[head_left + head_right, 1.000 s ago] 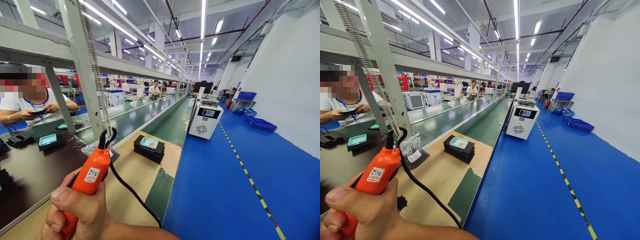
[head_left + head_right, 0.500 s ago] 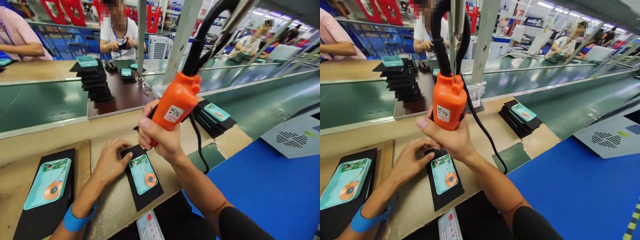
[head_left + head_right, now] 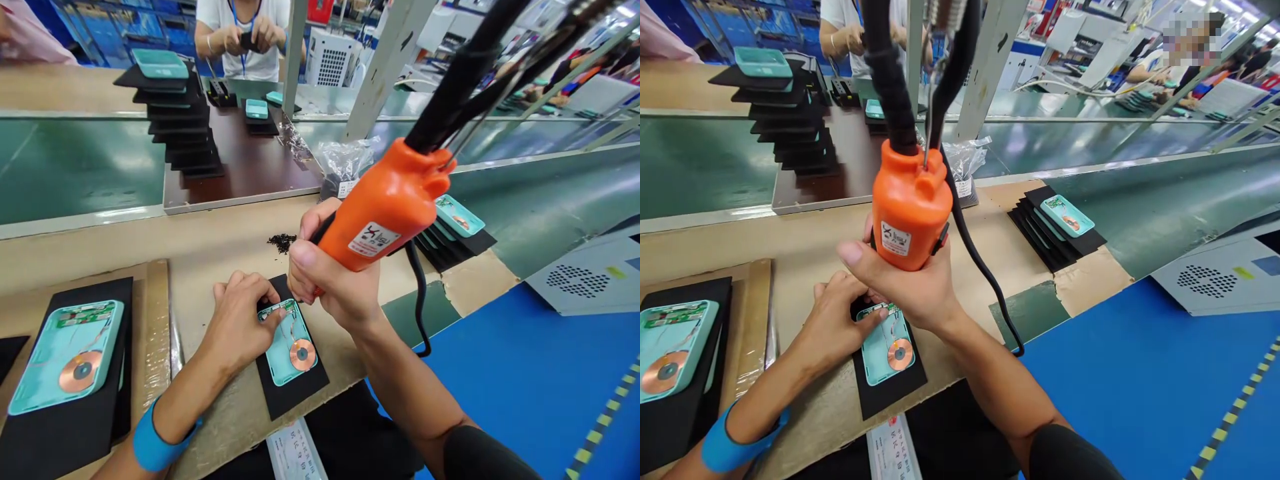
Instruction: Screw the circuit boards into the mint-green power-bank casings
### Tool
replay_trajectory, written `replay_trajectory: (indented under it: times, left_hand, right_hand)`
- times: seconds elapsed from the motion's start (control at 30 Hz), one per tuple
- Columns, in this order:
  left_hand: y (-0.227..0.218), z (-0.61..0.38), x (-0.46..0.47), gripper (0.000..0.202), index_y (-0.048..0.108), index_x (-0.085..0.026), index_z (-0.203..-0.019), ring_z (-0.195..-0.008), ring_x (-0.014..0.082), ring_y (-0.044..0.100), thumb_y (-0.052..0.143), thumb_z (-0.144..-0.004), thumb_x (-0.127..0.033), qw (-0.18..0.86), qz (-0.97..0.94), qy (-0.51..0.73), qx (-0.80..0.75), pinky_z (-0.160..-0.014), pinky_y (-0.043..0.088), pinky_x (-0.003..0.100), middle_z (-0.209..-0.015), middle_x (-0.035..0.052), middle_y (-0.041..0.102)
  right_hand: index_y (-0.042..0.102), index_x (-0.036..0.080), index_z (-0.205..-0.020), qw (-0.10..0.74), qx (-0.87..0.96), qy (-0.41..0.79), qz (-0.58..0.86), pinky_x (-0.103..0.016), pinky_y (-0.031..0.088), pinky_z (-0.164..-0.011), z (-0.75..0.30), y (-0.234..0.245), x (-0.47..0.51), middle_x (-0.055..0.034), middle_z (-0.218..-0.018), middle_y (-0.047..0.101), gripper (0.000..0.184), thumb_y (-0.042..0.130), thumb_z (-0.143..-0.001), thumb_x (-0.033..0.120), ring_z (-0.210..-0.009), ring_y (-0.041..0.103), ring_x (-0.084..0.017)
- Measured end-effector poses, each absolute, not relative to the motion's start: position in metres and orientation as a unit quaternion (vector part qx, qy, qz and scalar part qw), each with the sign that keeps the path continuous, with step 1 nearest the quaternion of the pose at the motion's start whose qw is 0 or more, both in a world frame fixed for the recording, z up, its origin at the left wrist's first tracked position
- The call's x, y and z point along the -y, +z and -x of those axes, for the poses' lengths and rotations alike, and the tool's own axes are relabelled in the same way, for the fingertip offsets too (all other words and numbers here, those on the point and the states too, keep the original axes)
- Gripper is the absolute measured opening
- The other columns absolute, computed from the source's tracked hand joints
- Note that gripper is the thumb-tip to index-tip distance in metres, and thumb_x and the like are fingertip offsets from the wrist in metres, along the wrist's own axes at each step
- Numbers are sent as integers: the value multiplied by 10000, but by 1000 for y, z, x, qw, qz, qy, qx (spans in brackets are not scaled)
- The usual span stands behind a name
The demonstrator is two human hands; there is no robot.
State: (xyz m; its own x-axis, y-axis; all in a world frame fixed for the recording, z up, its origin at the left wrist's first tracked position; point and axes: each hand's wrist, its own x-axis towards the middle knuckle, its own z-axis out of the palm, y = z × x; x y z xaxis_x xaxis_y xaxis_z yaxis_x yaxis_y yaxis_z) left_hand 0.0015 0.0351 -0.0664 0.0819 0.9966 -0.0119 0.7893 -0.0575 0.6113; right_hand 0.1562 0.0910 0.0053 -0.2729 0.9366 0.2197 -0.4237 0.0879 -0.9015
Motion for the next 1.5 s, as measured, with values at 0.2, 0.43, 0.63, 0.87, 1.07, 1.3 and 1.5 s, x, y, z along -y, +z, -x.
replay_trajectory:
  times: [0.2, 0.43, 0.63, 0.87, 1.07, 1.3, 1.5]
  left_hand:
    - [-66, -1, -34, 84, 681, -253, -866, -1118, 335, 622, 757, -865, -217, 245, -692, 220, -642, -860, 331, 470, -1012, 18, 776]
    - [-67, -2, -35, 95, 670, -251, -843, -1118, 344, 626, 744, -861, -194, 246, -690, 220, -645, -862, 328, 478, -982, 19, 762]
    - [-67, -3, -34, 132, 629, -249, -809, -1148, 361, 623, 724, -858, -171, 244, -695, 207, -644, -864, 347, 493, -1032, 39, 783]
    - [-68, -4, -34, 133, 612, -246, -807, -1075, 335, 633, 710, -850, -168, 240, -695, 217, -642, -838, 343, 477, -944, 32, 743]
    - [-69, -3, -33, 100, 631, -240, -815, -1022, 309, 627, 692, -868, -180, 230, -699, 222, -640, -834, 341, 468, -949, 35, 733]
    - [-69, -3, -32, 66, 644, -249, -852, -1048, 322, 629, 682, -878, -202, 221, -698, 217, -646, -869, 383, 486, -989, 44, 751]
    - [-68, -3, -29, 69, 648, -243, -854, -1198, 370, 610, 706, -884, -221, 203, -699, 234, -644, -927, 423, 515, -1187, 86, 741]
  right_hand:
    - [639, 238, -878, 549, 498, 628, 237, -229, 508, -527, -156, 6, -91, 52, -703, 535, 374, 1003, -818, 305, -640, 555, -125]
    - [604, 241, -917, 536, 508, 621, 262, -253, 552, -559, -156, -4, -92, 31, -755, 593, 466, 1011, -796, 435, -680, 612, -146]
    - [557, 241, -878, 531, 515, 628, 242, -231, 470, -501, -153, -2, -88, 62, -725, 562, 436, 982, -836, 325, -573, 524, -98]
    - [531, 247, -866, 527, 524, 616, 261, -239, 438, -465, -151, -5, -89, 70, -686, 505, 478, 979, -831, 412, -538, 479, -97]
    - [566, 239, -898, 527, 523, 624, 246, -235, 445, -482, -152, -2, -89, 72, -725, 536, 444, 984, -839, 379, -544, 487, -84]
    - [563, 228, -787, 497, 551, 630, 229, -237, 415, -478, -152, -4, -92, 84, -648, 515, 441, 976, -856, 364, -523, 469, -84]
    - [581, 241, -860, 491, 531, 655, 218, -231, 359, -404, -149, -13, -94, 110, -600, 517, 429, 986, -834, 379, -431, 438, -75]
